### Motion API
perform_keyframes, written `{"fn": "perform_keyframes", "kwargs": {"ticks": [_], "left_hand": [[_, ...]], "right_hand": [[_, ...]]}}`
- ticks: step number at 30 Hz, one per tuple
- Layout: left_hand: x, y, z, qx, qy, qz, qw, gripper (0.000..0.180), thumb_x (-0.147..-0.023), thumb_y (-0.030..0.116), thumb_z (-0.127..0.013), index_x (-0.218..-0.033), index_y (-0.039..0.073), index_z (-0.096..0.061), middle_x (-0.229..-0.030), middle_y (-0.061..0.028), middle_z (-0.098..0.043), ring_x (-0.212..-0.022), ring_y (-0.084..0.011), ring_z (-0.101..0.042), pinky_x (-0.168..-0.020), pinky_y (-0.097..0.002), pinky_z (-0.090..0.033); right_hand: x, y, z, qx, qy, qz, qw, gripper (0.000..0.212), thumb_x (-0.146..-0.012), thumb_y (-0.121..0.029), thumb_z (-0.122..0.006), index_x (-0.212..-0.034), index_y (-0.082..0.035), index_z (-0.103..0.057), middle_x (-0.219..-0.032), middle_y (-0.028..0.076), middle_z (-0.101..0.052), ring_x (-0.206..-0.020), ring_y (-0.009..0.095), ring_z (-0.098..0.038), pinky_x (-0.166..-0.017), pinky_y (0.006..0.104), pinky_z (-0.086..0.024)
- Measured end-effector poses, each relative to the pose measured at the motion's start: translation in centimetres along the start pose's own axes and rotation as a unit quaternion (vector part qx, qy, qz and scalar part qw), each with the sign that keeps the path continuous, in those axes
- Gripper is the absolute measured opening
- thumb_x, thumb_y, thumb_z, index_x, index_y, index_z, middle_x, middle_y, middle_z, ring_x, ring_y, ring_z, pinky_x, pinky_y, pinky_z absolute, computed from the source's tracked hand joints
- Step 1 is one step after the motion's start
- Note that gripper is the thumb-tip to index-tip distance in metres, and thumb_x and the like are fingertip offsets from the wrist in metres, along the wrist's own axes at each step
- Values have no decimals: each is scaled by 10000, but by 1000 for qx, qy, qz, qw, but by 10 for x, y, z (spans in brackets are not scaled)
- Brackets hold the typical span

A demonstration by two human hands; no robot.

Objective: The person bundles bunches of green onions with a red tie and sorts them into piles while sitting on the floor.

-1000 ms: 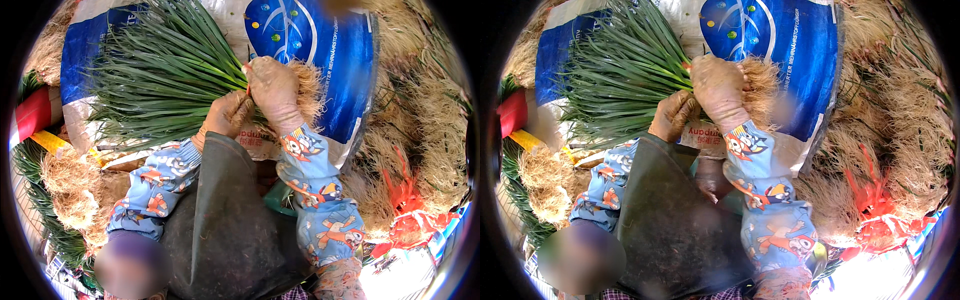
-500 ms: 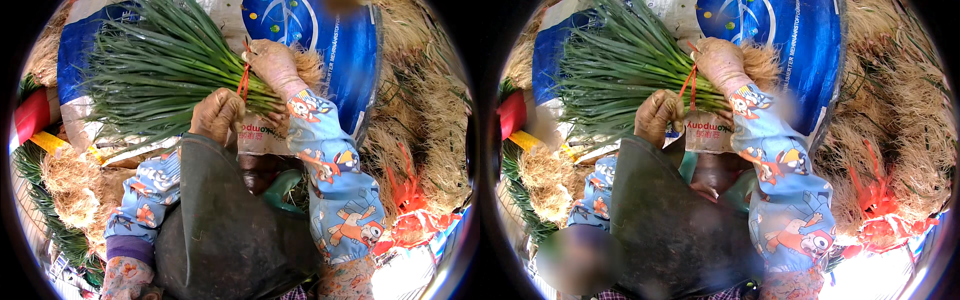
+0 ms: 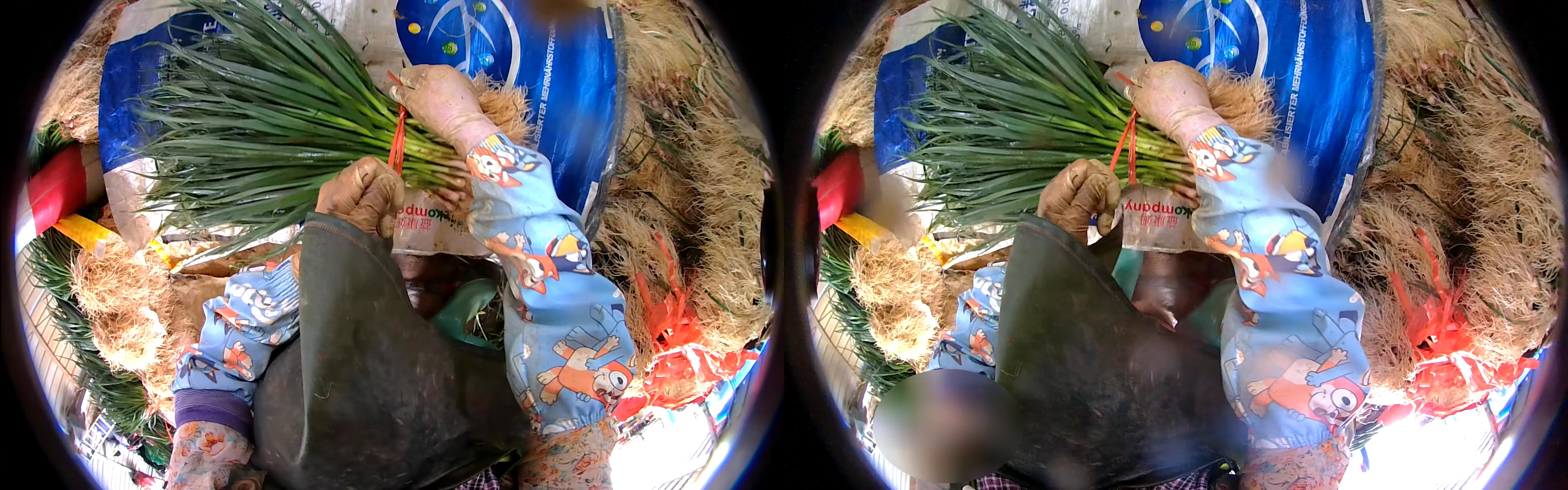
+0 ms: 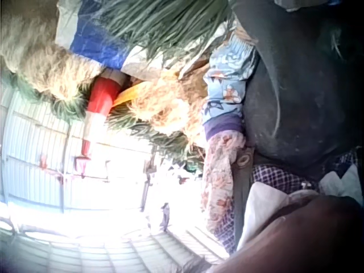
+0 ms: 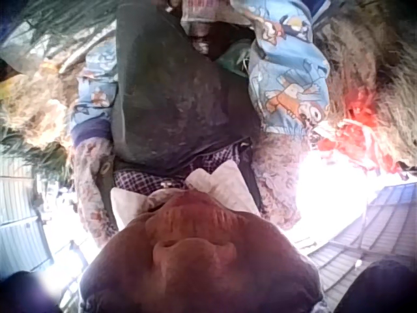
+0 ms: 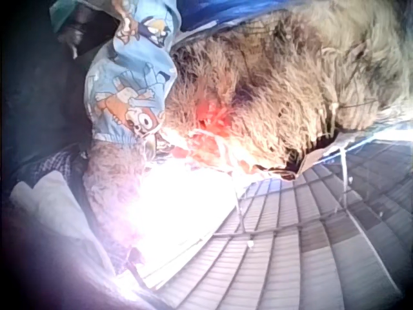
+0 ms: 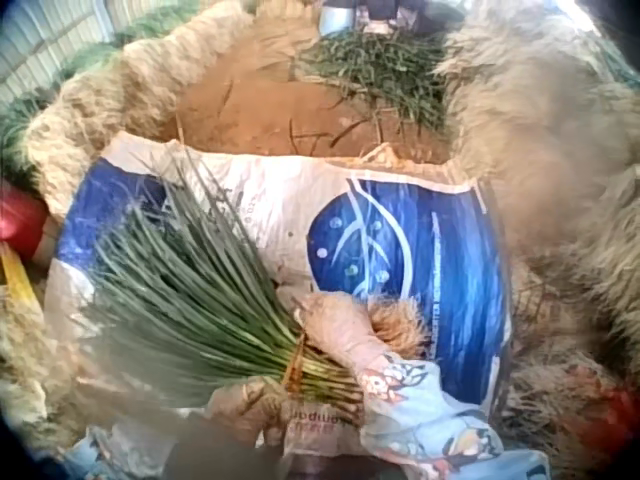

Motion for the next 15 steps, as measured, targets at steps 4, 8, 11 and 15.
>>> {"fn": "perform_keyframes", "kwargs": {"ticks": [4, 8, 11, 15], "left_hand": [[-18, 13, 23, 69, 7, -55, 996, 344, -876, 325, -510, -715, 26, -464, -687, -85, -517, -511, -130, -472, -489, -248, -390], [-21, -14, 13, 55, 14, -14, 998, 295, -894, 294, -490, -747, 39, -504, -640, -31, -501, -515, -93, -452, -488, -220, -369], [1, -5, 13, 50, 30, 28, 998, 272, -908, 276, -469, -746, 61, -512, -628, 3, -481, -517, -56, -409, -467, -200, -325], [1, 0, 17, 32, 41, 13, 999, 264, -918, 220, -452, -714, 60, -505, -646, 19, -457, -531, -42, -365, -470, -192, -298]], "right_hand": [[11, -76, 49, -15, -31, 51, 998, 263, -854, -290, -471, -816, -70, -610, -781, 131, -613, -738, 294, -597, -629, 396, -476], [13, -58, 49, 62, -22, 48, 997, 282, -858, -308, -461, -768, -70, -583, -747, 118, -606, -695, 295, -595, -589, 398, -476], [-7, -27, 28, 39, -37, -33, 998, 295, -850, -334, -469, -825, -71, -600, -797, 124, -614, -752, 308, -591, -648, 400, -475], [-7, -1, 6, 32, -57, -102, 993, 333, -844, -362, -460, -922, -85, -628, -862, 130, -623, -822, 325, -584, -722, 397, -468]]}}
Point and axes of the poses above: each hand's wrist, its own x-axis away from the middle knuckle, its own z-axis out of the back of the hand, y = z × x, the point moved 8 cm from there along -x, towards the middle knuckle
